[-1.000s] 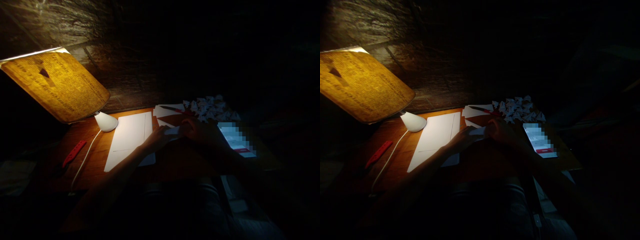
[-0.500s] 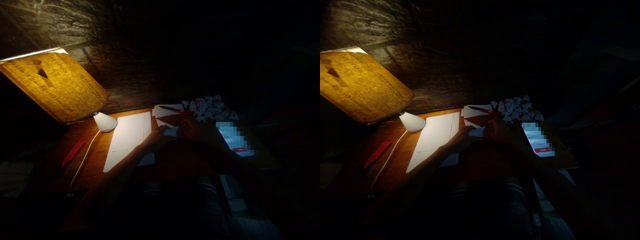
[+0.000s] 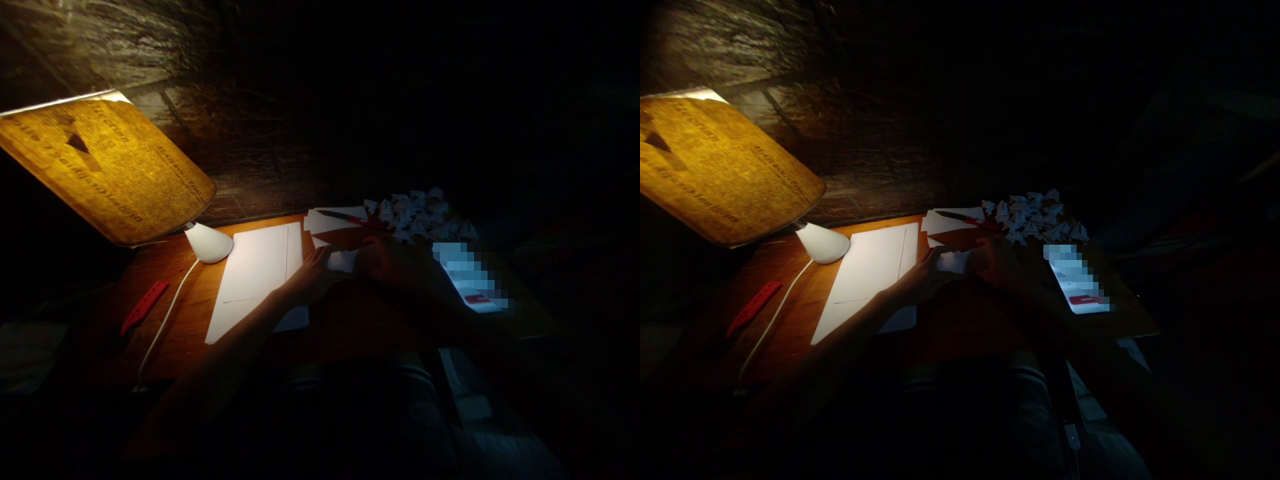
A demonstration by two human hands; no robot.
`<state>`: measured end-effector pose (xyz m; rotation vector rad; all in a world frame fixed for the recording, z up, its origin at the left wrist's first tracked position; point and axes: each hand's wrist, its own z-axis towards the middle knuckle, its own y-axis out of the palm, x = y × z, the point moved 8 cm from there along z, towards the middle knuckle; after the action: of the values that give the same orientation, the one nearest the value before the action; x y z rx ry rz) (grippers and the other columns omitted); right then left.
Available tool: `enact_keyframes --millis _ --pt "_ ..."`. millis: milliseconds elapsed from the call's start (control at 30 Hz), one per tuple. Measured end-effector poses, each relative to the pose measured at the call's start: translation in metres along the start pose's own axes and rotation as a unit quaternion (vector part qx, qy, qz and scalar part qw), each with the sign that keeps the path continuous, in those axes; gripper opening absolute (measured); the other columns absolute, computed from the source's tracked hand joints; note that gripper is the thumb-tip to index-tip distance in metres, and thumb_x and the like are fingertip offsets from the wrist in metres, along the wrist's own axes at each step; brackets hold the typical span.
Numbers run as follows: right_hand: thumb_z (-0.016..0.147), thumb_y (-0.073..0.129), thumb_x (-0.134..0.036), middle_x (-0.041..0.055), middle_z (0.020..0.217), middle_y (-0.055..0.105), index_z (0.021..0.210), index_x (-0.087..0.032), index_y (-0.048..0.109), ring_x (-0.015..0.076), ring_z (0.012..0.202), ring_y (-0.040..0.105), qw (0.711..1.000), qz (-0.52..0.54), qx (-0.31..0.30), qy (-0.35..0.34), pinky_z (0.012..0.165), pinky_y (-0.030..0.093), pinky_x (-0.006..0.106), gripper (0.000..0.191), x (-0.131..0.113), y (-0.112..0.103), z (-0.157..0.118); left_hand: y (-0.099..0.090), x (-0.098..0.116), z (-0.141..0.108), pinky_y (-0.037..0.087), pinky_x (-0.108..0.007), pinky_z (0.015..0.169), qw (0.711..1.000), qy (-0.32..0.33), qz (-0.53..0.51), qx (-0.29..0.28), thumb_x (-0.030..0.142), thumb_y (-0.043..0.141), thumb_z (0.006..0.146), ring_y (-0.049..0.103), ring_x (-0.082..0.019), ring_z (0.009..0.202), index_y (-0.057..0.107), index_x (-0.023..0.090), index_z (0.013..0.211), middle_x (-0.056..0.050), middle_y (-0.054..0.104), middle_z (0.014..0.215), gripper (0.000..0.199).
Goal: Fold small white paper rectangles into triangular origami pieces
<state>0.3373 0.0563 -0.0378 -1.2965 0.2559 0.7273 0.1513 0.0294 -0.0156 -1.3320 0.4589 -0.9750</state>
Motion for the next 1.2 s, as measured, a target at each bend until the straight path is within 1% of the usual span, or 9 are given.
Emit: enact_keyframes --millis 167,267,367,433,533,667,867,1000,1200 --pt "0.077 0.078 -0.025 0.0168 0.14 0.063 0.146 -0.024 0.052 0.0404 0.128 0.061 0.998 0.031 -0.004 -0.049 0.104 0.053 0.06 0.073 -0.009 -0.008 0.003 -0.006 0.005 -0.003 0.044 -0.061 0.117 0.999 0.022 -0.03 -0.002 0.022 0.06 0.1 0.044 -0.035 0.137 0.075 0.041 0.132 -0.009 0.043 0.153 0.04" --pt "0.083 0.071 -0.024 0.0196 0.138 0.065 0.151 -0.022 0.049 0.0414 0.12 0.065 0.998 0.033 -0.006 -0.044 0.099 0.055 0.061 0.071 -0.011 -0.02 0.003 -0.008 0.006 -0.005 0.043 -0.061 0.117 0.999 0.031 -0.032 0.007 0.029 0.065 0.099 0.044 -0.035 0.138 0.074 0.041 0.134 -0.009 0.043 0.154 0.038" --pt "0.085 0.068 -0.024 0.0208 0.136 0.065 0.157 -0.022 0.043 0.0378 0.109 0.069 0.998 0.045 -0.043 -0.033 0.09 0.06 0.057 0.077 -0.008 -0.025 0.002 -0.005 0.004 -0.005 0.041 -0.061 0.118 0.999 0.038 -0.027 0.01 0.034 0.065 0.1 0.044 -0.035 0.138 0.073 0.042 0.135 -0.009 0.041 0.156 0.037" --pt "0.084 0.068 -0.023 0.0199 0.138 0.063 0.16 -0.024 0.039 0.0357 0.108 0.069 0.996 0.051 -0.068 -0.037 0.088 0.061 0.055 0.082 -0.005 -0.024 0.002 -0.002 0.002 -0.005 0.04 -0.062 0.117 0.999 0.037 -0.022 0.008 0.037 0.065 0.1 0.044 -0.036 0.138 0.073 0.043 0.135 -0.009 0.041 0.157 0.036" --pt "0.083 0.067 -0.021 0.0188 0.144 0.06 0.162 -0.027 0.036 0.0348 0.112 0.068 0.992 0.074 -0.089 -0.056 0.09 0.061 0.054 0.085 -0.001 -0.02 0.004 0.001 0.0 -0.005 0.041 -0.064 0.115 0.999 0.036 -0.006 0.01 0.041 0.066 0.1 0.043 -0.036 0.137 0.073 0.045 0.134 -0.008 0.042 0.156 0.035" --pt "0.083 0.066 -0.021 0.018 0.145 0.058 0.163 -0.028 0.035 0.0338 0.115 0.067 0.988 0.098 -0.094 -0.071 0.092 0.061 0.054 0.087 0.005 -0.016 0.005 0.001 0.0 -0.006 0.042 -0.063 0.113 0.999 0.043 0.008 0.013 0.045 0.065 0.1 0.043 -0.036 0.136 0.071 0.047 0.135 -0.007 0.042 0.156 0.036" --pt "0.081 0.066 -0.018 0.0168 0.146 0.057 0.164 -0.029 0.034 0.0315 0.114 0.066 0.986 0.101 -0.106 -0.073 0.092 0.061 0.052 0.09 0.009 -0.015 0.004 0.0 0.001 -0.007 0.042 -0.063 0.113 0.998 0.061 0.001 0.008 0.046 0.066 0.1 0.044 -0.036 0.136 0.069 0.046 0.139 -0.009 0.04 0.158 0.04" --pt "0.081 0.067 -0.02 0.0164 0.143 0.058 0.164 -0.029 0.034 0.0301 0.108 0.067 0.986 0.113 -0.11 -0.051 0.089 0.062 0.051 0.089 0.009 -0.015 0.005 -0.008 0.003 -0.009 0.042 -0.063 0.115 0.997 0.071 -0.011 0.01 0.043 0.068 0.099 0.044 -0.036 0.138 0.074 0.042 0.133 -0.009 0.041 0.158 0.034" --pt "0.081 0.072 -0.023 0.0161 0.139 0.061 0.162 -0.027 0.038 0.0274 0.101 0.067 0.985 0.113 -0.125 -0.04 0.084 0.062 0.046 0.088 0.005 -0.017 0.006 -0.026 0.006 -0.016 0.044 -0.062 0.116 0.997 0.076 -0.027 -0.009 0.037 0.071 0.098 0.047 -0.035 0.139 0.08 0.035 0.124 -0.01 0.048 0.155 0.027"
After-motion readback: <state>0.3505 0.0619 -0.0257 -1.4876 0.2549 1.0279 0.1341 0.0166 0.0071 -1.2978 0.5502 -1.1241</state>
